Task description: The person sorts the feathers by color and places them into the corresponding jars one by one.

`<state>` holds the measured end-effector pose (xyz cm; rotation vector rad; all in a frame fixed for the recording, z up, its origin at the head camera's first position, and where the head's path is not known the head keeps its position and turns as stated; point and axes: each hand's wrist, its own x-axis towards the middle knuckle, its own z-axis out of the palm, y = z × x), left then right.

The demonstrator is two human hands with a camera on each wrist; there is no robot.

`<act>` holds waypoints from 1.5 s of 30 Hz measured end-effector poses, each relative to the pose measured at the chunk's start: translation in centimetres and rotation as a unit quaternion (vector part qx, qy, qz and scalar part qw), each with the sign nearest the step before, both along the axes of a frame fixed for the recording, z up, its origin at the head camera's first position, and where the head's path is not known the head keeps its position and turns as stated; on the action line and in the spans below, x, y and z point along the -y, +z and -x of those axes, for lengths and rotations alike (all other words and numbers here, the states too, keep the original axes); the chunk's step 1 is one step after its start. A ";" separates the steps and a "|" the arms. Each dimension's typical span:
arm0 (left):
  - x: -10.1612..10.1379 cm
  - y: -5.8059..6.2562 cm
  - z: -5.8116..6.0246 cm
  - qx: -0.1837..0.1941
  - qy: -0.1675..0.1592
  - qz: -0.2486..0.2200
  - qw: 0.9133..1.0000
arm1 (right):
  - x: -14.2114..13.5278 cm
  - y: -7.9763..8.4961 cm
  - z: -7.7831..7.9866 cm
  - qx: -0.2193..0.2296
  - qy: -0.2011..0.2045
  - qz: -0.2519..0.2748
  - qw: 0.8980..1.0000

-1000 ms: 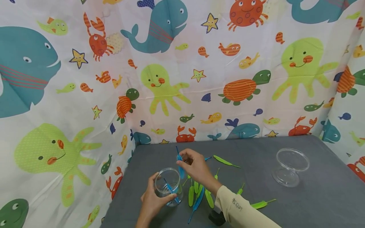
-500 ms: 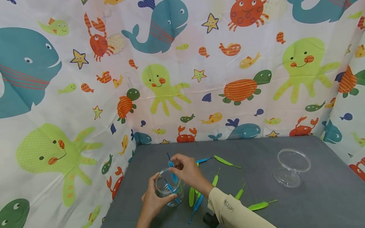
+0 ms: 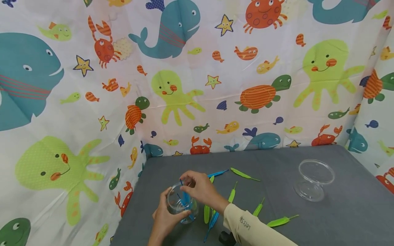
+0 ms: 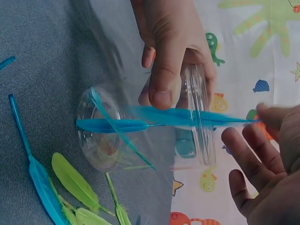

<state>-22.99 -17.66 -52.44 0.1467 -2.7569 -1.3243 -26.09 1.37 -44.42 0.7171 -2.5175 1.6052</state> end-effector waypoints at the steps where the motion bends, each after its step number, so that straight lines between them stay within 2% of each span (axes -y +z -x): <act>1: 0.0 0.0 0.0 0.000 0.000 0.001 1.000 | -0.1 0.0 0.0 0.003 0.004 0.002 1.000; 6: 0.0 0.1 0.0 -0.005 -0.004 0.003 1.000 | -0.8 0.2 -0.1 0.009 0.010 0.012 1.000; 16: 0.0 0.2 -0.2 -0.009 -0.009 0.008 1.000 | -2.6 -0.7 0.1 -0.003 -0.031 0.014 0.999; 27: -0.1 0.2 0.0 -0.010 0.002 0.016 1.000 | -3.9 -1.6 0.2 -0.004 -0.053 -0.001 0.999; 35: -0.1 0.2 -0.2 -0.015 0.000 0.019 1.000 | -5.4 -2.9 0.4 0.034 -0.075 -0.013 0.997; 45: -0.3 0.4 -0.2 -0.003 0.014 0.024 1.000 | -7.4 -4.5 1.4 0.027 -0.107 -0.040 0.993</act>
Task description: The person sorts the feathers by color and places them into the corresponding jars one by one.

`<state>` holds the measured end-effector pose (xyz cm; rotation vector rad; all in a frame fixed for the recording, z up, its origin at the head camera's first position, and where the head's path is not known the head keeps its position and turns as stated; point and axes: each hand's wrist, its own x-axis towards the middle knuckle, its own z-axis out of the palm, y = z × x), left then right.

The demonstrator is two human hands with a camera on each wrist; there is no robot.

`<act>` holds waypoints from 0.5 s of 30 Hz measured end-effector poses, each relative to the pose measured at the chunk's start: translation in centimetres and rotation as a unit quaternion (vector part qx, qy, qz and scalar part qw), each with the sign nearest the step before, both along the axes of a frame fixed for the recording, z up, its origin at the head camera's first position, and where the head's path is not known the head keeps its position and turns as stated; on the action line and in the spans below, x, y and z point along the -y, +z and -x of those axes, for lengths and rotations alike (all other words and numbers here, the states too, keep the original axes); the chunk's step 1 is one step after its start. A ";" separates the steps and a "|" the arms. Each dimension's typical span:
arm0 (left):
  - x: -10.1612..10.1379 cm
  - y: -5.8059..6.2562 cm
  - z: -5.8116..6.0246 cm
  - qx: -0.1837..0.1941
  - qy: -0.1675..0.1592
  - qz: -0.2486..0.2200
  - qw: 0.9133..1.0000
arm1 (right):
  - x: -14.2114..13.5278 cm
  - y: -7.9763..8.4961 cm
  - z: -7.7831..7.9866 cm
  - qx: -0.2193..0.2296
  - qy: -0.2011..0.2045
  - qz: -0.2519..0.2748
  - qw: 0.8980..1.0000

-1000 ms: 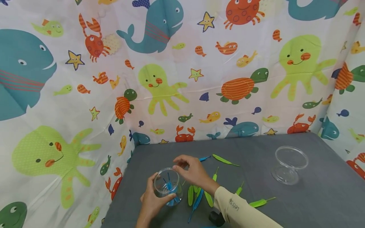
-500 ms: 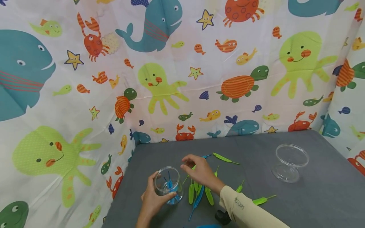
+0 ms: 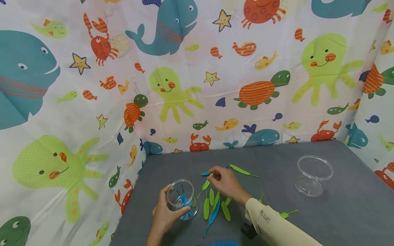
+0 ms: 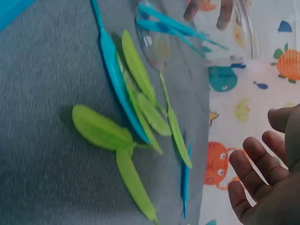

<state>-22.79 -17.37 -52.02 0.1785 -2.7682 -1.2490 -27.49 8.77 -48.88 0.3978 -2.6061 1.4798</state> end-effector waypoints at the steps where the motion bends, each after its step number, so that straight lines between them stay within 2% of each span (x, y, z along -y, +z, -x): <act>1: 0.0 0.0 0.0 0.000 0.001 0.001 1.000 | -0.2 -0.1 0.1 0.000 -0.005 -0.003 1.000; 4: 0.0 0.0 0.0 0.004 0.003 -0.001 1.000 | -0.7 -0.5 0.6 0.002 -0.025 -0.009 1.000; 9: 0.0 0.1 -0.1 0.004 0.002 0.000 1.000 | -1.5 -1.1 1.2 0.032 -0.060 -0.017 0.998; 15: 0.1 -0.1 0.1 0.001 -0.004 -0.005 1.000 | -2.1 -1.7 1.9 0.063 -0.081 -0.040 0.994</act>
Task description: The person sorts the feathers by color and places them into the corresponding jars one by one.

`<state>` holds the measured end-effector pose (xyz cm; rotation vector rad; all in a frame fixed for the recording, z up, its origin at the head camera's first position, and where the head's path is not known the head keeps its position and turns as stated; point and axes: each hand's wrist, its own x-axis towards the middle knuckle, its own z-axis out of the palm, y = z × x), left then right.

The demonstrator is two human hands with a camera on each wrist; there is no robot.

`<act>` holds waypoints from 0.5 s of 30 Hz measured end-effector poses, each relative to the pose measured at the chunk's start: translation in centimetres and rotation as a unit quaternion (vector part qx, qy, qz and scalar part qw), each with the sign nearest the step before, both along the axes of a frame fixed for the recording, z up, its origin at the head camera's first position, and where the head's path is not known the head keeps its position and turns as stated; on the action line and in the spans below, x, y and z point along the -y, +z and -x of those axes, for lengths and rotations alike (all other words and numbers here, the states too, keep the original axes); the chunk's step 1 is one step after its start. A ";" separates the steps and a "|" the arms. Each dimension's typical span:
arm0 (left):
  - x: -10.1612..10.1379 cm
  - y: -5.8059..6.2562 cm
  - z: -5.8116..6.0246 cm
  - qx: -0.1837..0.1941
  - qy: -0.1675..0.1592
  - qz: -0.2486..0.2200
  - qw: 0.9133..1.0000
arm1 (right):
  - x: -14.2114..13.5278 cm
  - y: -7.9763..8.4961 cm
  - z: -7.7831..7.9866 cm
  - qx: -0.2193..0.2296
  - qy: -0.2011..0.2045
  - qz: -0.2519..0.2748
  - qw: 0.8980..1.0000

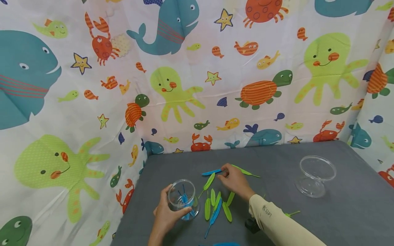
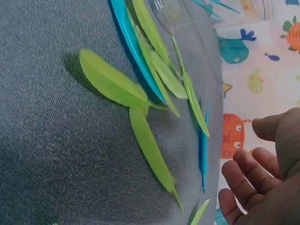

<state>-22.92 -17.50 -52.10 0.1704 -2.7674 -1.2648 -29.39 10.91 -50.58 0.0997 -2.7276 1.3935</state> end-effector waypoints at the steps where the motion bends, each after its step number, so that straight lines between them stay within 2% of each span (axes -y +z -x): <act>1: 0.0 -0.1 0.0 0.000 0.000 -0.002 1.000 | 0.0 -0.1 0.1 0.004 0.000 -0.002 1.000; 5: 0.1 -0.1 0.1 -0.004 0.001 -0.006 1.000 | -0.2 -0.6 0.5 0.014 0.009 -0.014 1.000; 15: 0.1 0.0 0.1 0.004 0.007 -0.008 1.000 | 0.0 -1.5 1.8 0.028 0.019 -0.101 0.994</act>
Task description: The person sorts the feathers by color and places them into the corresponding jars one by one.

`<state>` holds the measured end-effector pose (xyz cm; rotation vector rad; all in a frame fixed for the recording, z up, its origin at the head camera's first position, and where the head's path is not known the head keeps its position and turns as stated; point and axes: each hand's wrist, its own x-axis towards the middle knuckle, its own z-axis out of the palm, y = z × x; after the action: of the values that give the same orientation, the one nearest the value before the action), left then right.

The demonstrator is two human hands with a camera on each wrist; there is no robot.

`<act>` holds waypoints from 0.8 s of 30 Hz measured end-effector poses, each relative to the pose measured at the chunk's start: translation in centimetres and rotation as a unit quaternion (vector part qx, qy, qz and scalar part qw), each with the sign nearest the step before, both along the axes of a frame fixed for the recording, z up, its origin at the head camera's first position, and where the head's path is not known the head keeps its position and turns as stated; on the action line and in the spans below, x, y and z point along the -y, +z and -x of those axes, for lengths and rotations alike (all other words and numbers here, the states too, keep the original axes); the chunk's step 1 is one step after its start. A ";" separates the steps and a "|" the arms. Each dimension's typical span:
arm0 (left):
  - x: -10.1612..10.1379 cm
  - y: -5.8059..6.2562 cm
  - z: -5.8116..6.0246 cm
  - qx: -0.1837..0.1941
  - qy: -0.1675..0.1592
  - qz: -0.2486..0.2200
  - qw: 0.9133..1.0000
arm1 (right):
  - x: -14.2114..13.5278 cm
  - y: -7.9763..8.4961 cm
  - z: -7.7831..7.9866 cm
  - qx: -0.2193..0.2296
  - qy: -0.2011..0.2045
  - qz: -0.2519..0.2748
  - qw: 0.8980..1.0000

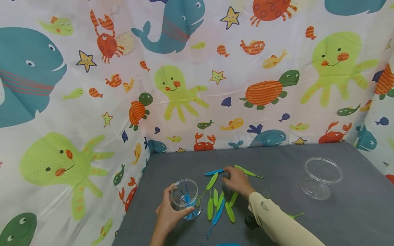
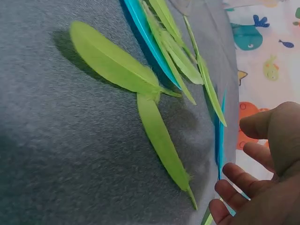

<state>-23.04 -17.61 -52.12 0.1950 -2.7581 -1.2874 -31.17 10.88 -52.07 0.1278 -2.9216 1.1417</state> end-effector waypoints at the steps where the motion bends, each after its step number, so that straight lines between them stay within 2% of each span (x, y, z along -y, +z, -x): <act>1: 0.0 0.0 0.0 0.000 0.001 0.001 1.000 | 0.1 0.0 0.2 0.005 0.002 -0.007 1.000; 5: 0.2 0.0 0.1 0.002 0.003 0.003 1.000 | 0.7 -0.3 1.2 0.030 0.016 -0.022 0.999; 11: 0.0 -0.2 0.1 -0.004 0.002 0.002 1.000 | 1.2 -1.3 2.3 0.062 0.037 0.001 0.997; 16: -0.3 -0.2 0.1 -0.006 0.002 -0.005 1.000 | 1.5 -1.9 2.9 0.071 0.031 0.018 0.997; 24: 0.0 -0.1 0.0 -0.008 0.010 -0.009 1.000 | 2.1 -1.2 3.5 0.082 0.029 0.011 0.996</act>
<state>-23.02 -17.66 -52.20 0.2123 -2.7259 -1.3041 -34.65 8.80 -53.26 0.1250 -3.0643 1.2497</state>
